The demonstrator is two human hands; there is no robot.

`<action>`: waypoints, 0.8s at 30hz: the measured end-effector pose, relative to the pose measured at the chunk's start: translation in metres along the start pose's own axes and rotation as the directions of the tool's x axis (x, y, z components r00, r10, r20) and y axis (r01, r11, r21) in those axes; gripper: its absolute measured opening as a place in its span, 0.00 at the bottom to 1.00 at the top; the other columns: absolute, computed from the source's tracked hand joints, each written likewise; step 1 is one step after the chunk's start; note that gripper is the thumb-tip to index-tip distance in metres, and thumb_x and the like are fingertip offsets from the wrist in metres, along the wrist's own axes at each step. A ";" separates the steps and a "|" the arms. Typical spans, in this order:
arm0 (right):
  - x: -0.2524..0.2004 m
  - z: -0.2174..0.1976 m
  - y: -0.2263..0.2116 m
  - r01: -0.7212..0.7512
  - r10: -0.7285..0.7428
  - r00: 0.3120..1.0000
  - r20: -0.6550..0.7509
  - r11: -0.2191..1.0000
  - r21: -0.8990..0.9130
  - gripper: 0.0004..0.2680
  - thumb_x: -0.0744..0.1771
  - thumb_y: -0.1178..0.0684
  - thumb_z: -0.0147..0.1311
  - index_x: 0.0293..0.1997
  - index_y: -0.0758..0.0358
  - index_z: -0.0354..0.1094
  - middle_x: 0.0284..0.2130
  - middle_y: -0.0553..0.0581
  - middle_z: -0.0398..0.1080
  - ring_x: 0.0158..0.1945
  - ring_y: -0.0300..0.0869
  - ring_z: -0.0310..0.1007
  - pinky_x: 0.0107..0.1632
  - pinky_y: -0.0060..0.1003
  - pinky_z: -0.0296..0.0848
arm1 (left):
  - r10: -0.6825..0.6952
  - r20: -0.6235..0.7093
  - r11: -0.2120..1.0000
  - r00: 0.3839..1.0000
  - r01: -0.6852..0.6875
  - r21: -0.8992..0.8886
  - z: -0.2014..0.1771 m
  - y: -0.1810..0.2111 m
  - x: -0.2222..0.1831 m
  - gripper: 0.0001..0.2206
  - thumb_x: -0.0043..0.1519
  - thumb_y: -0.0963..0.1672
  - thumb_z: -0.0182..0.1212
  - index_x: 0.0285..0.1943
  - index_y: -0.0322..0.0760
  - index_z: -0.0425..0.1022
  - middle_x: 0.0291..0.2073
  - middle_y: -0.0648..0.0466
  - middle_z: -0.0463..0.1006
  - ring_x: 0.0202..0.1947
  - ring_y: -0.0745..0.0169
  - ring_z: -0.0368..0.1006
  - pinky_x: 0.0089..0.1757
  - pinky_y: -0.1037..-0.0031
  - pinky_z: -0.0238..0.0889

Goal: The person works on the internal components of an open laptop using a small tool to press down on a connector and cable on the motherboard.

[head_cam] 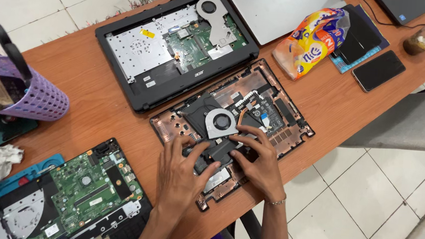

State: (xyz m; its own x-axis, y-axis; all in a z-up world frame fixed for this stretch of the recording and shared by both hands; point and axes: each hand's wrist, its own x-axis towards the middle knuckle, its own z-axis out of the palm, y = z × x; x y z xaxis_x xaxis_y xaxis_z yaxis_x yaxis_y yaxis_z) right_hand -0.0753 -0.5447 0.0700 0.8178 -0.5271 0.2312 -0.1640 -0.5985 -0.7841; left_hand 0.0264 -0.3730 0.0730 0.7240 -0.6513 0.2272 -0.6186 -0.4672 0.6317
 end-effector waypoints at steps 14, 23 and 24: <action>-0.008 -0.003 0.023 -0.094 0.132 0.983 -0.131 0.961 0.261 0.09 0.64 0.66 0.59 0.46 0.67 0.77 0.54 0.57 0.73 0.52 0.41 0.77 0.55 0.35 0.79 | 0.116 -0.078 0.993 0.990 -0.114 0.029 0.014 0.008 -0.002 0.16 0.56 0.47 0.70 0.48 0.33 0.82 0.41 0.51 0.78 0.46 0.53 0.69 0.50 0.56 0.59; -0.011 -0.012 0.039 -0.084 0.167 0.968 -0.188 0.920 0.384 0.08 0.64 0.66 0.59 0.47 0.71 0.75 0.52 0.59 0.72 0.55 0.42 0.76 0.58 0.36 0.79 | 0.116 -0.161 0.993 0.980 -0.115 0.014 0.026 0.006 -0.008 0.16 0.54 0.46 0.72 0.48 0.33 0.83 0.40 0.51 0.79 0.45 0.54 0.71 0.51 0.58 0.60; -0.011 -0.013 0.040 -0.086 0.171 0.967 -0.188 0.917 0.390 0.08 0.65 0.66 0.59 0.47 0.71 0.75 0.52 0.59 0.72 0.55 0.42 0.76 0.58 0.36 0.79 | 0.110 -0.162 0.994 0.981 -0.110 0.010 0.028 0.005 -0.010 0.16 0.54 0.46 0.72 0.48 0.33 0.83 0.40 0.52 0.79 0.45 0.55 0.71 0.51 0.58 0.60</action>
State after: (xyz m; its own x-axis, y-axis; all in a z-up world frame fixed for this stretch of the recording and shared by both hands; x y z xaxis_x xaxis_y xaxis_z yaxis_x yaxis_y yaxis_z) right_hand -0.0977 -0.5709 0.0432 0.6591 -0.7255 0.1981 -0.0052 -0.2678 -0.9635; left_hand 0.0075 -0.3859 0.0532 0.6916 -0.5931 0.4122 -0.6972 -0.3991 0.5955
